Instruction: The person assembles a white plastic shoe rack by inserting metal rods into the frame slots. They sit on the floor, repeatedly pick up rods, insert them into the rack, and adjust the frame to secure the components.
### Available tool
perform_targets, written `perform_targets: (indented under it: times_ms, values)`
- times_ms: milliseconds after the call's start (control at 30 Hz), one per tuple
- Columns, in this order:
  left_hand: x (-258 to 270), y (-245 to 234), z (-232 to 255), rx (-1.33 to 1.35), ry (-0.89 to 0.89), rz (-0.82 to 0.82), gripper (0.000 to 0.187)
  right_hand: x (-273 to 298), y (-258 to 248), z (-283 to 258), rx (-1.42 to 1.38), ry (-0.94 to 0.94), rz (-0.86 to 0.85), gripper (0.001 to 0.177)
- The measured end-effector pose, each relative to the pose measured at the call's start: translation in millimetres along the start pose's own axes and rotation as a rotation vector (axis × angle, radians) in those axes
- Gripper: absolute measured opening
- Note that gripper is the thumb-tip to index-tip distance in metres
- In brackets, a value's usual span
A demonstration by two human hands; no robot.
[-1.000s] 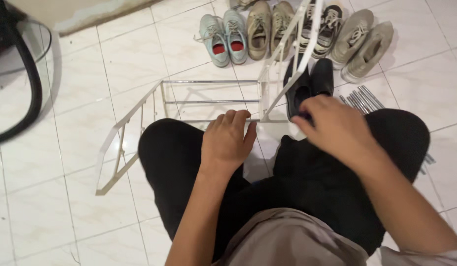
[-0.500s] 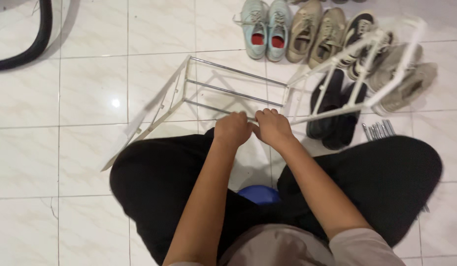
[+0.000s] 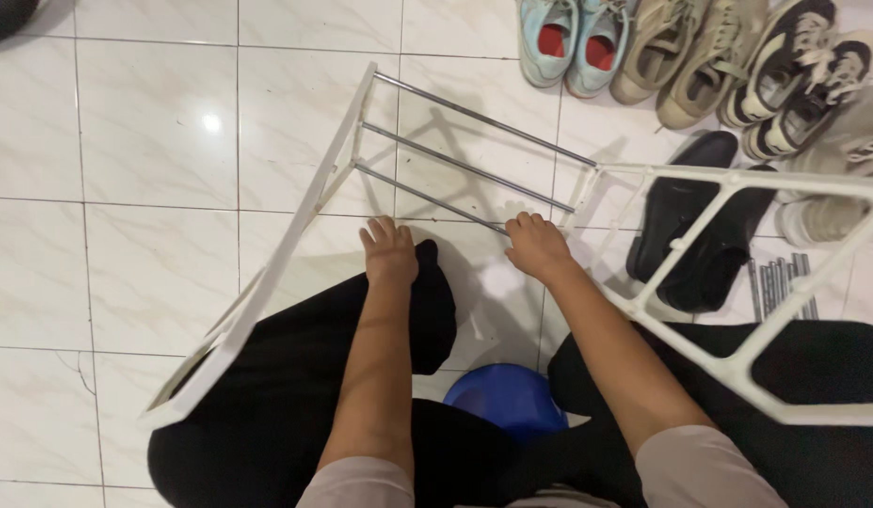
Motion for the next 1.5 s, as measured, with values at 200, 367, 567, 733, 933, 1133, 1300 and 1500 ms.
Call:
perform_targets:
  times_ms: [200, 367, 567, 733, 933, 1133, 1300, 1500]
  values:
    - [-23, 1, -20, 0.485, -0.304, -0.046, 0.071, -22, 18, 20, -0.047, -0.029, -0.072, 0.057]
    - [-39, -13, -26, 0.247, -0.133, 0.149, 0.069, -27, 45, 19, 0.068, -0.059, -0.052, 0.037]
    - [-47, -28, -38, -0.511, 0.109, 0.134, 0.075, -23, 39, 32, -0.072, 0.052, -0.054, 0.031]
    - [-51, -15, -40, -0.691, 0.202, 0.254, 0.076, -3, 4, 56, -0.260, -0.029, 0.164, 0.026]
    - [-66, -7, -36, -0.814, 0.360, 0.324, 0.025, -2, -5, 80, 0.067, 0.084, 0.141, 0.024]
    - [-47, -8, -16, -0.761, 0.640, 0.406, 0.014, -28, -2, 27, 0.074, -0.053, 0.097, 0.037]
    - [-38, -10, 8, -0.806, 0.731, 0.510, 0.016, -28, -9, -35, -0.088, -0.130, -0.024, 0.045]
    - [-9, -71, 24, -0.824, 0.801, 0.650, 0.019, -38, -31, -61, -0.268, -0.088, 0.102, 0.034]
Point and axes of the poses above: each hand's wrist, its own x-axis away from the middle knuckle, its own y-axis out of the palm, z = x × y, the point moved 5 cm from there along -x, towards the middle knuckle, and after that the axes turned 8 degrees about z, right-handed, at the moved point
